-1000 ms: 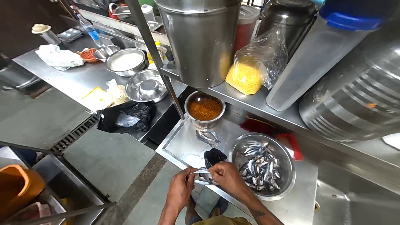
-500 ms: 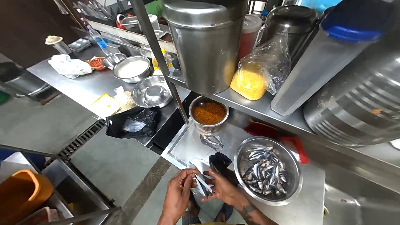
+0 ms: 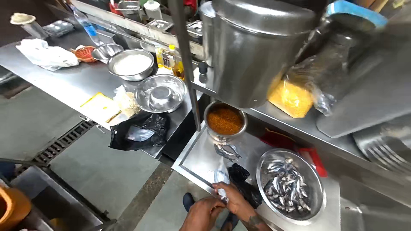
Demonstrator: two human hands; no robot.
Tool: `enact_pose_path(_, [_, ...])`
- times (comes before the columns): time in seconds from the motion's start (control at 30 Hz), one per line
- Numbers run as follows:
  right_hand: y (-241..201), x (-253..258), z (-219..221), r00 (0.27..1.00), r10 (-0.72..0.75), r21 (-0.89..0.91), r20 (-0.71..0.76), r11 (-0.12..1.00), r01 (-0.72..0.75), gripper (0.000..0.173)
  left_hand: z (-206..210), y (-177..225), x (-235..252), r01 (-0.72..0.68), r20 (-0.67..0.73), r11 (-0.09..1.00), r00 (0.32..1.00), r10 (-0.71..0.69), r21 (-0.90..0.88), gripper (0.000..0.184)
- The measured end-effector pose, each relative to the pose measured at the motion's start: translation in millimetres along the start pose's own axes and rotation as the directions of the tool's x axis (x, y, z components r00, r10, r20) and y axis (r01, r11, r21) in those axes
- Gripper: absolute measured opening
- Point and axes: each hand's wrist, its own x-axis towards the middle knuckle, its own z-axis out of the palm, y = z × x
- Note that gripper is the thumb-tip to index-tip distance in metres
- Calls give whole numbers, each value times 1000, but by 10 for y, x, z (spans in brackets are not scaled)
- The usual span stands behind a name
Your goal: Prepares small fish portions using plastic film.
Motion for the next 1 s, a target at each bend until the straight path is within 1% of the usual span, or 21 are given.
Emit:
enact_pose_path(0.03, [-23,50,36,1000,3,-30,-8,1000,-3,41,-106,-106,-8,-5,19,999,1000,6,-37,24])
enact_pose_path(0.07, [-45,90,71,1000,0,-74,-19,997,-2,41,-225,-235,-13,-3,7,997,1000,4,-74,26])
enact_pose_path(0.1, [-62,133,103,999,-10,-125,-30,992,6,46,-370,-372,-16,16,-38,994,999,-20,-104,28])
enact_pose_path(0.13, [-78,174,144,999,-21,-176,-37,984,14,54,-546,-505,-23,50,-121,990,990,-66,-134,31])
enact_pose_path(0.17, [-88,217,199,999,-30,-216,-43,976,20,59,-748,-634,-32,94,-235,982,963,-131,-163,34])
enact_pose_path(0.2, [-91,258,266,999,-32,-246,-38,969,22,62,-964,-768,-46,125,-378,975,907,-187,-184,38])
enact_pose_path(0.23, [-86,297,343,999,-29,-274,-25,961,21,63,-1197,-911,-65,158,-510,967,827,-239,-197,42])
enact_pose_path(0.3, [-75,365,537,1000,-13,-315,11,949,16,60,-1690,-1200,-116,222,-703,953,644,-301,-204,50])
enact_pose_path(0.37, [-85,410,801,997,12,-342,81,940,17,57,-2169,-1444,-159,295,-812,940,497,-306,-173,63])
enact_pose_path(0.4, [-98,429,965,992,16,-359,122,933,29,58,-2383,-1557,-166,347,-845,926,443,-301,-149,72])
enact_pose_path(0.43, [-113,454,1140,986,15,-381,167,923,51,61,-2568,-1671,-156,399,-868,908,400,-295,-124,82])
enact_pose_path(0.47, [-133,482,1327,977,15,-412,211,908,75,64,-2718,-1792,-129,447,-873,887,379,-306,-117,90])
enact_pose_path(0.5, [-155,519,1521,967,19,-445,253,890,99,67,-2835,-1925,-90,485,-864,867,381,-329,-117,92])
enact_pose_path(0.53, [-179,570,1714,955,29,-474,295,872,120,71,-2922,-2062,-37,499,-844,857,400,-357,-126,85])
enact_pose_path(0.57, [-198,636,1908,941,37,-497,337,856,144,72,-2985,-2189,25,487,-819,861,429,-380,-144,70])
enact_pose_path(0.63, [-240,804,2296,913,48,-551,405,810,202,73,-3092,-2345,148,365,-784,905,487,-385,-217,33])
enact_pose_path(0.67, [-272,892,2485,906,67,-589,417,780,213,74,-3143,-2367,188,251,-773,929,518,-367,-272,23])
enact_pose_path(0.73, [-319,1084,2818,899,115,-644,422,736,208,70,-3246,-2256,210,9,-761,926,567,-315,-377,24])
enact_pose_path(0.8, [-343,1263,3058,901,147,-668,409,720,186,62,-3333,-2050,168,-124,-746,892,604,-281,-436,26])
enact_pose_path(0.9, [-432,1443,3238,913,113,-634,392,753,179,48,-3470,-1867,125,-208,-706,844,662,-250,-494,33])
enact_pose_path(1.0, [-571,1493,3164,938,69,-565,340,812,145,32,-3517,-1959,121,-213,-636,784,720,-278,-583,42])
